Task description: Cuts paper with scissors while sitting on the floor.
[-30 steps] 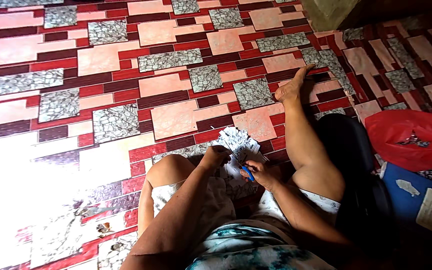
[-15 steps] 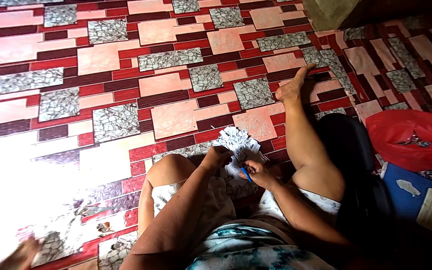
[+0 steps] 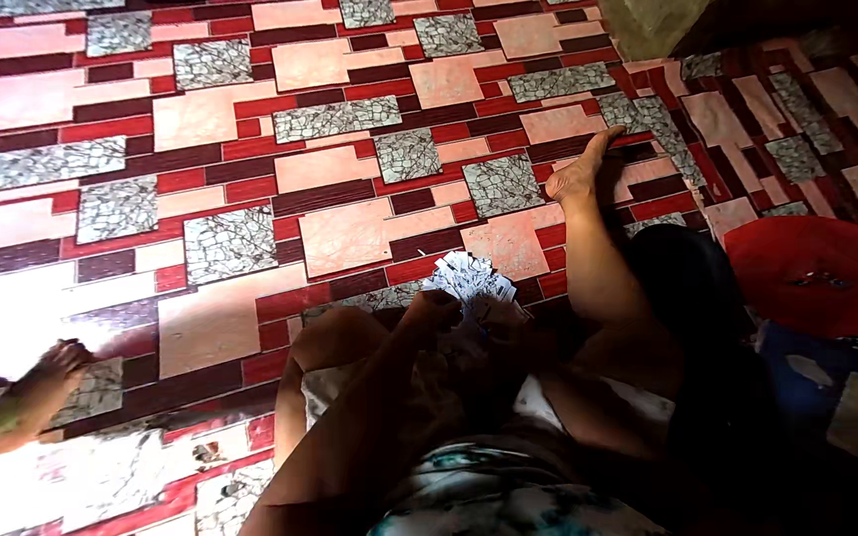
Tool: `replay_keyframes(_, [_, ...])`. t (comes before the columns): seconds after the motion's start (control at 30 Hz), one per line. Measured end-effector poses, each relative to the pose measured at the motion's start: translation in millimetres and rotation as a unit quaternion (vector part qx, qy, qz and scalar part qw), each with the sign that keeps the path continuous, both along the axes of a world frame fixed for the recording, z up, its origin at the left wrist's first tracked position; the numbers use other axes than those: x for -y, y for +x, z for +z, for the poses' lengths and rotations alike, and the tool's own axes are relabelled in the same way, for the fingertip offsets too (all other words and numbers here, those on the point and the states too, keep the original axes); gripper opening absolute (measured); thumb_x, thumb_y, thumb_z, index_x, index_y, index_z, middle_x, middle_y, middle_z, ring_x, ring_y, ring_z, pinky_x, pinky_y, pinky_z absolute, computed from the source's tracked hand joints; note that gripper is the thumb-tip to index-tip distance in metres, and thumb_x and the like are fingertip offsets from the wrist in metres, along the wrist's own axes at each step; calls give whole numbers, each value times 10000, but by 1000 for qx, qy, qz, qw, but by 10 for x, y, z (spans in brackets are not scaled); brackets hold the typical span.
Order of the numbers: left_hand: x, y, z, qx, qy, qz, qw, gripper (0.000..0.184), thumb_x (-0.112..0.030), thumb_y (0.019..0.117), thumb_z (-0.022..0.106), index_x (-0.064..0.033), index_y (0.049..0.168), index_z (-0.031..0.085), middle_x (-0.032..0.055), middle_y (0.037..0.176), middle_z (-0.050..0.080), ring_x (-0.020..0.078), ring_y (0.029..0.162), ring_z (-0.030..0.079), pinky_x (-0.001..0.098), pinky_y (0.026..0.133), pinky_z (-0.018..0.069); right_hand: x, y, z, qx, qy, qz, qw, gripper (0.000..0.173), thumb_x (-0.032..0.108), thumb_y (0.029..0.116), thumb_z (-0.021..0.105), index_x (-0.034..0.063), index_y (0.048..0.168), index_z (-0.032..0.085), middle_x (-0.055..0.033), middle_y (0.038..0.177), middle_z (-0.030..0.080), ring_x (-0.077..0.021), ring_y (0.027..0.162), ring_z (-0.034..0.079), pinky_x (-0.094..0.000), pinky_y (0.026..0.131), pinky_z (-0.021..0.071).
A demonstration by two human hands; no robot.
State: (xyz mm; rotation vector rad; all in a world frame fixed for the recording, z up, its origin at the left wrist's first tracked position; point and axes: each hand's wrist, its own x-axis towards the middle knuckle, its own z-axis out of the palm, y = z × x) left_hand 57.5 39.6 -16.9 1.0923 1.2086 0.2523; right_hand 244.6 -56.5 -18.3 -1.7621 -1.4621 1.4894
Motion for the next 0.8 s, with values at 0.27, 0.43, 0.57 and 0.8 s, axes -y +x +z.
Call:
replay_keyframes(0.27, [35,3,49,-4,20,-14,1000,243,-115,1045,577,70,1199,607,105,914,682,109,733,642,278,697,557,50,-42,-35,-51,-20,-57,997,421,231,960,704,-52,1261,621,-139,1032,661,-146,871,618,-327,827,536])
replay_keyframes(0.43, [36,12,19,1,21,-15,1000,229,-116,1035,596,70,1165,619,91,889,689,105,723,649,277,695,559,43,-33,-101,-67,-2,-61,996,369,192,964,692,-64,1223,631,-111,947,650,-116,774,610,-293,743,546])
replay_keyframes(0.57, [18,-3,-23,15,10,-17,1000,217,-127,1041,592,57,1153,624,80,876,688,96,714,647,265,685,556,39,-13,-120,-82,-9,-80,993,344,179,965,695,-63,1202,639,-88,905,659,-96,728,620,-264,703,553])
replay_keyframes(0.8, [-34,-54,-34,-1,-16,-8,1000,217,-156,1058,577,43,1121,636,67,833,693,81,660,634,236,631,532,28,-11,-52,-99,-15,-109,989,308,113,964,687,-72,1202,628,-77,917,699,-72,716,653,-236,688,568])
